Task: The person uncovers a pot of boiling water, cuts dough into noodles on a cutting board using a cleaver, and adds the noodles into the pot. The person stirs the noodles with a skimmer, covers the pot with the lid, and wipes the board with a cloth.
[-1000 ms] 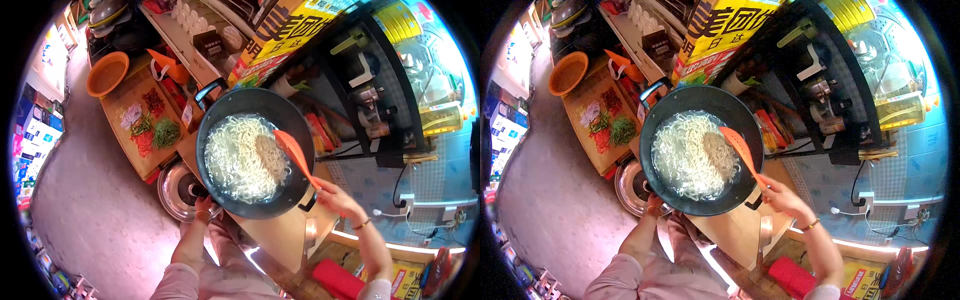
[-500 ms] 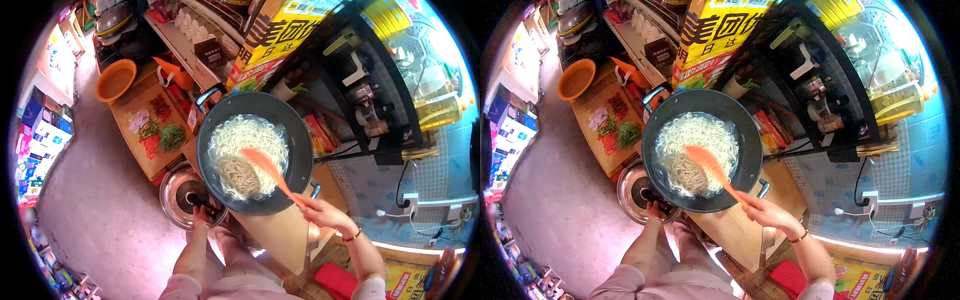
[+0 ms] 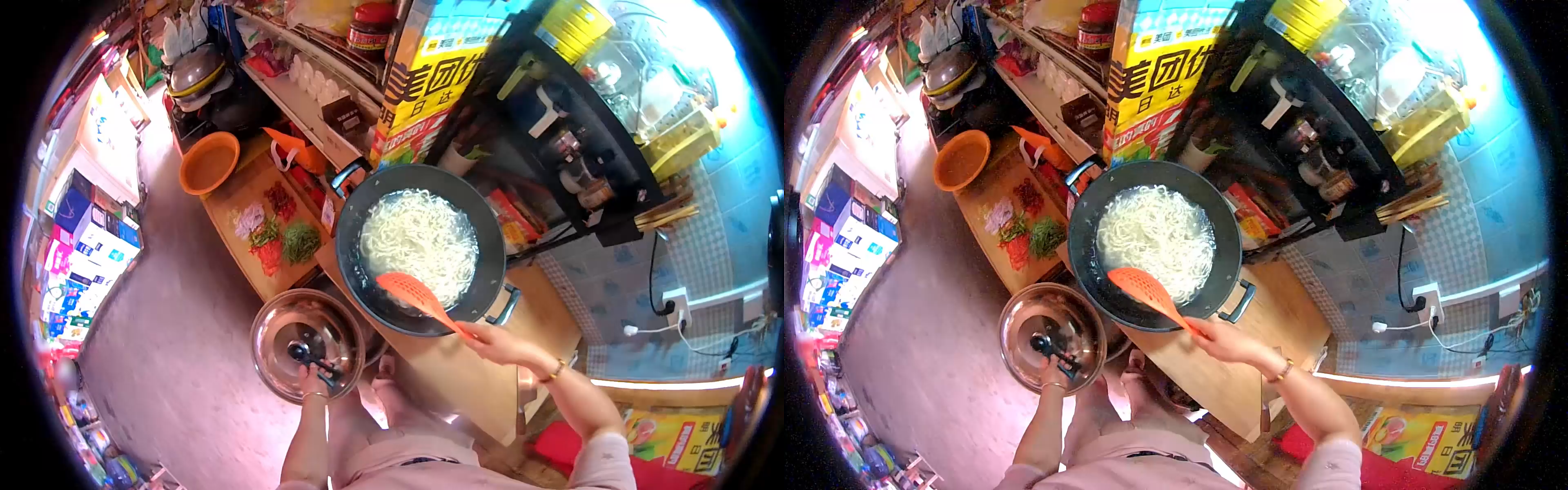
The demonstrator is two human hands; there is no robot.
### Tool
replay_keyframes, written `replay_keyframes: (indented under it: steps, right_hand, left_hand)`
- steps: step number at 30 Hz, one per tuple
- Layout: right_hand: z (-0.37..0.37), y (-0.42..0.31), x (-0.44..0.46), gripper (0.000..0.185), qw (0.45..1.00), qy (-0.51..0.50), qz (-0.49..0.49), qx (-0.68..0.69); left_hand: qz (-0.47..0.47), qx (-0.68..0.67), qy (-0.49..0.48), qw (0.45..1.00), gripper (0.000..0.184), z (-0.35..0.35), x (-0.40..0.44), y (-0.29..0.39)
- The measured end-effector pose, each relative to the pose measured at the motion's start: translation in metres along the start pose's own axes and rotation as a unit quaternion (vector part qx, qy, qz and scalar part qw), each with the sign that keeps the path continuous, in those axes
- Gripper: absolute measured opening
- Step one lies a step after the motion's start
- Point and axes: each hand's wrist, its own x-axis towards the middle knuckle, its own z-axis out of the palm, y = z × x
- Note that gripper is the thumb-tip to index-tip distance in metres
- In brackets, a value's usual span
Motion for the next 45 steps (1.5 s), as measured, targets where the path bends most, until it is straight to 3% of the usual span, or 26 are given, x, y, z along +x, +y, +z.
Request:
replay_keyframes:
  steps: [4,9,11,13,15,16,19,24,25,27,33,35,39,43,45]
  right_hand:
    - [-0.002,0.004,0.041,0.047,0.996,0.075,0.041,-0.029]
    - [-0.030,-0.017,0.043,0.045,0.981,0.129,0.100,0.107]
    - [-0.050,-0.014,0.042,0.044,0.969,0.136,0.070,0.195]
    - [-0.071,-0.022,0.048,0.044,0.980,0.178,0.063,0.057]
    - [-0.078,0.021,0.082,0.043,0.960,0.252,-0.024,-0.117]
    - [-0.082,0.019,0.088,0.043,0.965,0.226,0.029,-0.126]
    - [-0.065,0.010,0.097,0.043,0.971,0.144,0.040,-0.186]
    - [-0.028,0.001,0.080,0.047,0.991,0.068,0.034,-0.115]
    - [-0.022,-0.004,0.070,0.048,0.985,0.086,-0.008,-0.148]
    - [-0.018,-0.023,0.048,0.048,0.991,0.041,0.082,-0.101]
    - [-0.026,-0.042,-0.005,0.046,0.991,-0.052,0.120,0.010]
    - [-0.032,-0.035,-0.016,0.045,0.974,-0.100,0.155,0.129]
    - [-0.057,-0.036,-0.043,0.046,0.968,0.039,0.154,0.196]
    - [-0.058,-0.015,-0.037,0.043,0.947,0.100,0.212,0.220]
    - [-0.043,0.004,-0.023,0.037,0.897,0.098,0.219,0.370]
  left_hand:
    - [0.034,0.022,-0.008,0.999,0.004,-0.006,-0.016,0.040]
    - [0.079,0.055,0.013,0.995,0.006,-0.023,-0.046,0.089]
    - [0.090,0.042,0.009,0.995,0.005,-0.033,-0.056,0.103]
    - [0.086,0.046,0.022,0.995,0.004,-0.041,-0.066,0.118]
    - [0.104,0.047,0.045,0.992,0.004,-0.046,-0.075,0.128]
    - [0.105,0.051,0.050,0.992,0.005,-0.043,-0.085,0.137]
    - [0.109,0.096,0.018,0.989,0.005,-0.059,-0.096,0.160]
    - [0.138,0.143,0.018,0.980,0.005,-0.053,-0.119,0.188]
    - [0.143,0.137,0.023,0.980,0.006,-0.051,-0.122,0.192]
    - [0.151,0.137,0.008,0.979,0.006,-0.047,-0.126,0.200]
    - [0.188,0.187,-0.006,0.964,0.007,-0.042,-0.125,0.211]
    - [0.197,0.160,-0.019,0.967,0.008,-0.051,-0.120,0.208]
    - [0.181,0.158,-0.037,0.970,0.008,-0.037,-0.142,0.214]
    - [0.172,0.148,-0.042,0.973,0.007,-0.042,-0.145,0.217]
    - [0.167,0.143,-0.051,0.974,0.006,-0.047,-0.143,0.220]
